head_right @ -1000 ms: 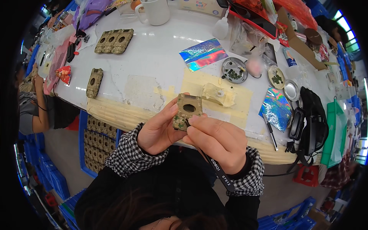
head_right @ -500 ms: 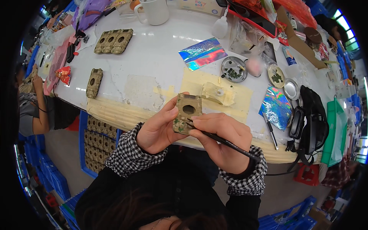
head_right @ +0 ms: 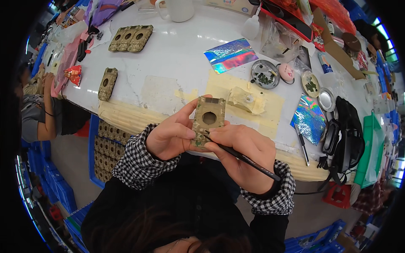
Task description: Painting camouflage patterns on plastic toy tank parts using a small brush.
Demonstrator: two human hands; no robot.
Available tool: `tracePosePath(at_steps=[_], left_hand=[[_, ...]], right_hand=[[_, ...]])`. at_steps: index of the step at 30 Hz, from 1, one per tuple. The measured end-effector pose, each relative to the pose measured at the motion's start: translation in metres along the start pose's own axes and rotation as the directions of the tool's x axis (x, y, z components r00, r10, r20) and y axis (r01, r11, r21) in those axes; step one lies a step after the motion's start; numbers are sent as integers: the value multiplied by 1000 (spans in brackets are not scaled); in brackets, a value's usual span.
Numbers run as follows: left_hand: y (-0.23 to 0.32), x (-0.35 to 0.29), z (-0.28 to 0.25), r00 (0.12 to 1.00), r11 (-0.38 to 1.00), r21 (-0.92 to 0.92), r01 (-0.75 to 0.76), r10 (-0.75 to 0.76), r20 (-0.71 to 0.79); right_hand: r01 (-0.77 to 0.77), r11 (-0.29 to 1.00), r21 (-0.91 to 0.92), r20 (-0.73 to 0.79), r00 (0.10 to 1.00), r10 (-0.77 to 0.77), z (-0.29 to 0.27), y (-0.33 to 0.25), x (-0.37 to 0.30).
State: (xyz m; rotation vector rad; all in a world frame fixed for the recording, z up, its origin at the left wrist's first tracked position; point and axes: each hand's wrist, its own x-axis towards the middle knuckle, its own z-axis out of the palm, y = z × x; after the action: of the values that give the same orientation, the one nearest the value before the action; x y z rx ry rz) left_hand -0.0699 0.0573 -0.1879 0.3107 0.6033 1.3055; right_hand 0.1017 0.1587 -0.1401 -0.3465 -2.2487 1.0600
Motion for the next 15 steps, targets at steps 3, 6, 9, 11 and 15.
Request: tracePosePath(at_steps=[3, 6, 9, 11, 15], left_hand=[[2, 0, -1, 1000, 999, 37, 5, -4, -11], [2, 0, -2, 999, 998, 58, 16, -14, -33], [4, -1, -1, 999, 997, 75, 17, -13, -52], [4, -1, 0, 998, 995, 96, 17, -11, -58], [4, 0, 2, 997, 994, 108, 12, -4, -71]], right_hand=[[21, 999, -32, -4, 1000, -21, 4, -1, 1], [36, 998, -51, 6, 999, -36, 5, -1, 1], [37, 997, -71, 20, 999, -36, 5, -4, 2], [38, 996, -75, 22, 999, -37, 6, -4, 2], [53, 995, -80, 5, 999, -52, 8, -3, 2]])
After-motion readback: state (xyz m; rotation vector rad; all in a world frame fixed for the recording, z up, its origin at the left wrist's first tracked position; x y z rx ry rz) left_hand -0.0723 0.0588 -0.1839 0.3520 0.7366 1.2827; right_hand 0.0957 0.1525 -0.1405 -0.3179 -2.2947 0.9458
